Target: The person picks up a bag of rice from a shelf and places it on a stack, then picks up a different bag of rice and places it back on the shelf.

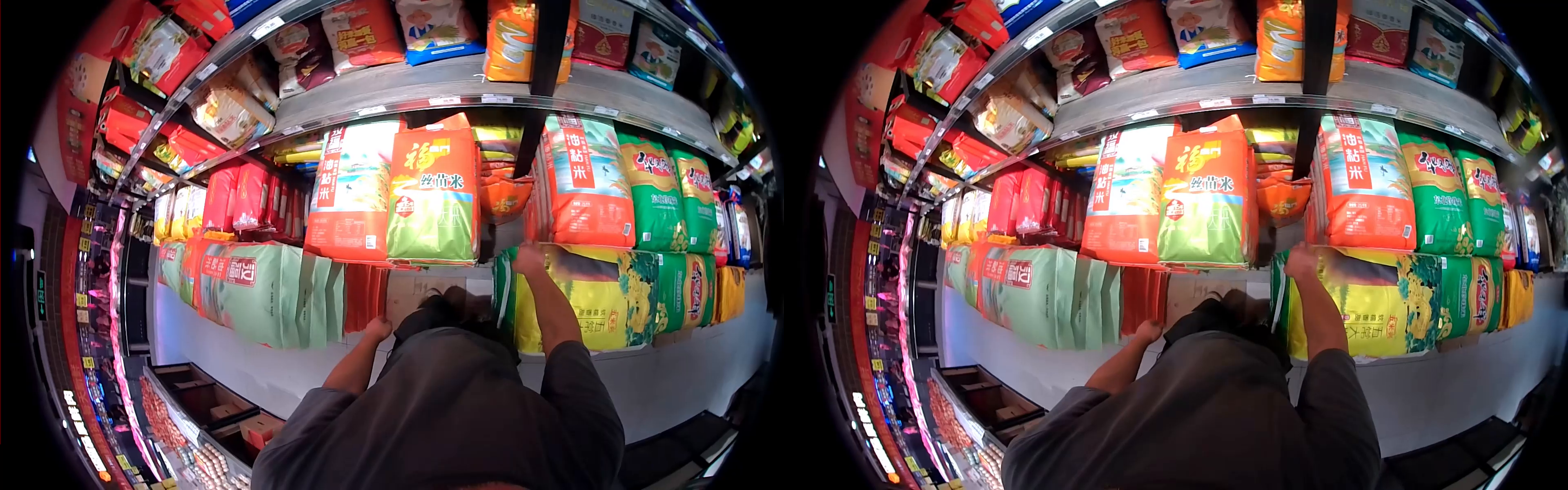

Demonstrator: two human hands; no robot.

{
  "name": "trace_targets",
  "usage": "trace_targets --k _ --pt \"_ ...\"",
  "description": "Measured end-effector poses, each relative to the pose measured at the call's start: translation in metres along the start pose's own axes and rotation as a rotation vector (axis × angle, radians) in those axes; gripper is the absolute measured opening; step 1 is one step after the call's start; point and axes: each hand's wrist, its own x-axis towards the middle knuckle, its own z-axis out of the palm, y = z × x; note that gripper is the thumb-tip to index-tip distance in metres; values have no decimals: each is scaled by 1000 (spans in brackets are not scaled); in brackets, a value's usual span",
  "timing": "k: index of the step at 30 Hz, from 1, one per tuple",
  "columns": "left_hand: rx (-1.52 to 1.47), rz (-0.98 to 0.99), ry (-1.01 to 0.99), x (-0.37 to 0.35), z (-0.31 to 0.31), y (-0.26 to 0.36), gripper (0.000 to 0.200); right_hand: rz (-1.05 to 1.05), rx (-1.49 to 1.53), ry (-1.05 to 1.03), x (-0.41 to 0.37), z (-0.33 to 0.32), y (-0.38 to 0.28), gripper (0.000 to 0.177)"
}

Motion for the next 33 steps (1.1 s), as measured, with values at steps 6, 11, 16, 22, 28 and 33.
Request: trace_targets --k 6,11,16,22,28,33 --pt "63 -77 -94 -9 55 -77 35 -7 -5 -127 22 6 2 53" --pt "-50 151 -230 8 68 -77 39 42 80 5 -21 -4 -5 53" --pt "-247 66 41 -22 13 -25 43 -18 -42 75 -98 34 5 79" --pt "-560 123 94 -57 28 -48 42 251 131 29 -188 83 -6 102" --pt "-379 32 -44 -111 135 -178 37 190 323 233 -234 158 15 85" --pt "-488 -513 -406 -201 197 -269 20 298 415 213 -278 167 4 82"
